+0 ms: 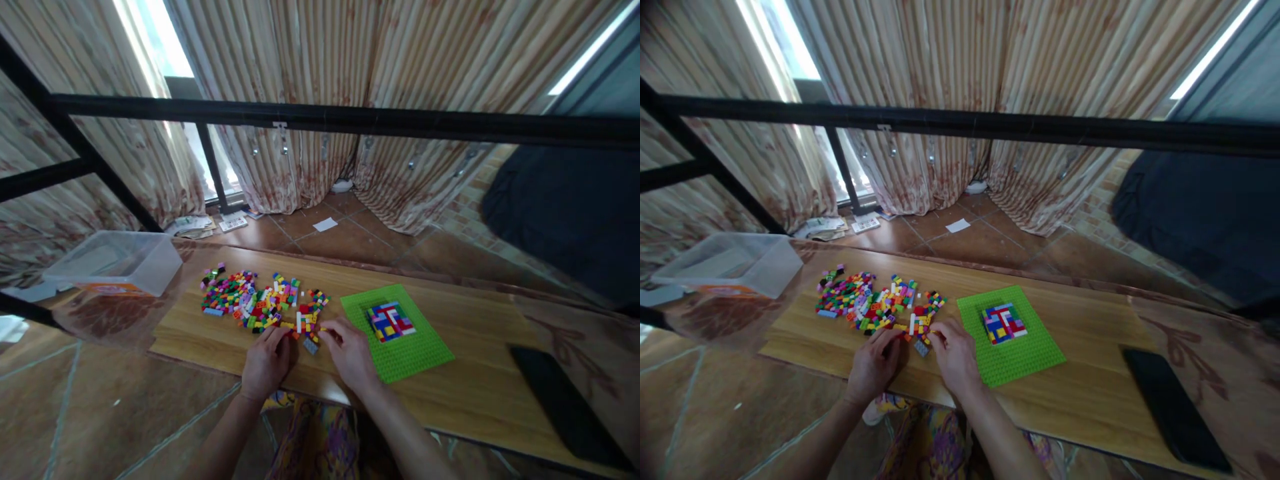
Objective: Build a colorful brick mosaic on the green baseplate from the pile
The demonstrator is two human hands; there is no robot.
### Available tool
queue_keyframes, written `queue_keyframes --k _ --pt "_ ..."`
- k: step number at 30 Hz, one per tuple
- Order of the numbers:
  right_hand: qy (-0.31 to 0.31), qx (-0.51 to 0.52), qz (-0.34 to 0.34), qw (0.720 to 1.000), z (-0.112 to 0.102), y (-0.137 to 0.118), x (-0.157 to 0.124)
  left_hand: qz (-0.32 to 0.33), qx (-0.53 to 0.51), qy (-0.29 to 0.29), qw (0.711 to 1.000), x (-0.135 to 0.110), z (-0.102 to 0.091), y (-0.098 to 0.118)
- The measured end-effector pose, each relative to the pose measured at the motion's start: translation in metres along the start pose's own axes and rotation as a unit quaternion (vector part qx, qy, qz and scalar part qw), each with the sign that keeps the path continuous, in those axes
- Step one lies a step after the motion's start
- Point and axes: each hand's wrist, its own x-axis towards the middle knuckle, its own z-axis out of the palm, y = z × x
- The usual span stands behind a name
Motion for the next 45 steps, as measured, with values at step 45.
queue_keyframes --k 45 --pt "0.216 -0.342 -0.037 0.914 -0.070 0.062 -0.043 0.043 0.046 0.014 0.998 0.002 0.003 -0.009"
